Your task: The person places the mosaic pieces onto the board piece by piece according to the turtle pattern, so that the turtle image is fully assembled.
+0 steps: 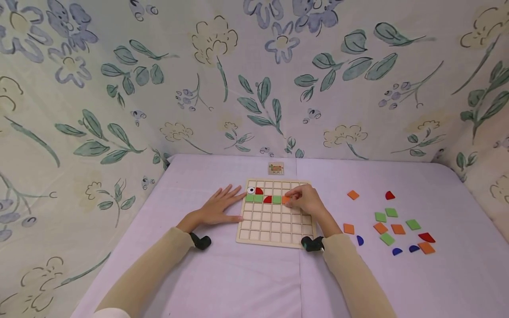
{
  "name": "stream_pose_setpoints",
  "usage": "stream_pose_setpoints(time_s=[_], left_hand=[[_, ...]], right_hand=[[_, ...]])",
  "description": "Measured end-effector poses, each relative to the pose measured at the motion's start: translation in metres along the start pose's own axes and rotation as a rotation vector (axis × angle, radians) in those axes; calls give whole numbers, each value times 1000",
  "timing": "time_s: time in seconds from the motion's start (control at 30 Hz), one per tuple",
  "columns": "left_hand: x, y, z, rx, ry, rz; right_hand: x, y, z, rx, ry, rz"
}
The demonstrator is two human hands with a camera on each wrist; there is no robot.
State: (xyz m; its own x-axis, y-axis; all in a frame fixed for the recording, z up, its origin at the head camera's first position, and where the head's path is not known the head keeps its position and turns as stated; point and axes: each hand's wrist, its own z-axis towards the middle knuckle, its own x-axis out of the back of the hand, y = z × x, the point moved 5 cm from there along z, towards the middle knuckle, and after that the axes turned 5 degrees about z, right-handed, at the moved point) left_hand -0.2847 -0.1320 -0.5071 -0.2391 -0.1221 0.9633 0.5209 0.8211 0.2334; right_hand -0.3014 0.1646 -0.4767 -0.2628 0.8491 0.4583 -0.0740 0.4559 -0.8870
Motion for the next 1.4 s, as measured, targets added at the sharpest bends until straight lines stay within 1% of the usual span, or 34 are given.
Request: stream_pose_setpoints(time_s=[0.13,0.2,0.3,0.53,0.8,0.97,1.07,1.1,1.23,1.3,1.33,1.4], left_hand=[[-1,-1,0,3,-7,8],[-2,-1,0,5,-9,12],[-3,-2,0,7,-8,14],[-3,-3,1,10,7,24],[-1,-1,-1,3,-2,1],[-1,-1,-1,5,-6,10],[-2,-1,0,7,-8,10],[-2,-1,0,7,-8,11],[-3,-3,1,6,-3,15],[-4,-4,1,9,-9,20],[-4,-4,1,9,-10,21],[-4,-3,1,8,-9,16]], right_hand=[[2,-2,-4,-10,-4,43],[4,-4,-6,-6,-6,41],[10,-4,-8,-9,13,17],[29,-6,-15,-15,46,-14],[60,-5,-37,-33,86,-37],[81,4,-50,-26,138,-103],[94,12,-58,-17,170,-119],[99,15,-61,-31,193,-114],[116,22,-75,-49,228,-118],[124,25,-81,-67,241,-126],[128,26,-84,-62,234,-140],[135,31,-89,-91,238,-152]])
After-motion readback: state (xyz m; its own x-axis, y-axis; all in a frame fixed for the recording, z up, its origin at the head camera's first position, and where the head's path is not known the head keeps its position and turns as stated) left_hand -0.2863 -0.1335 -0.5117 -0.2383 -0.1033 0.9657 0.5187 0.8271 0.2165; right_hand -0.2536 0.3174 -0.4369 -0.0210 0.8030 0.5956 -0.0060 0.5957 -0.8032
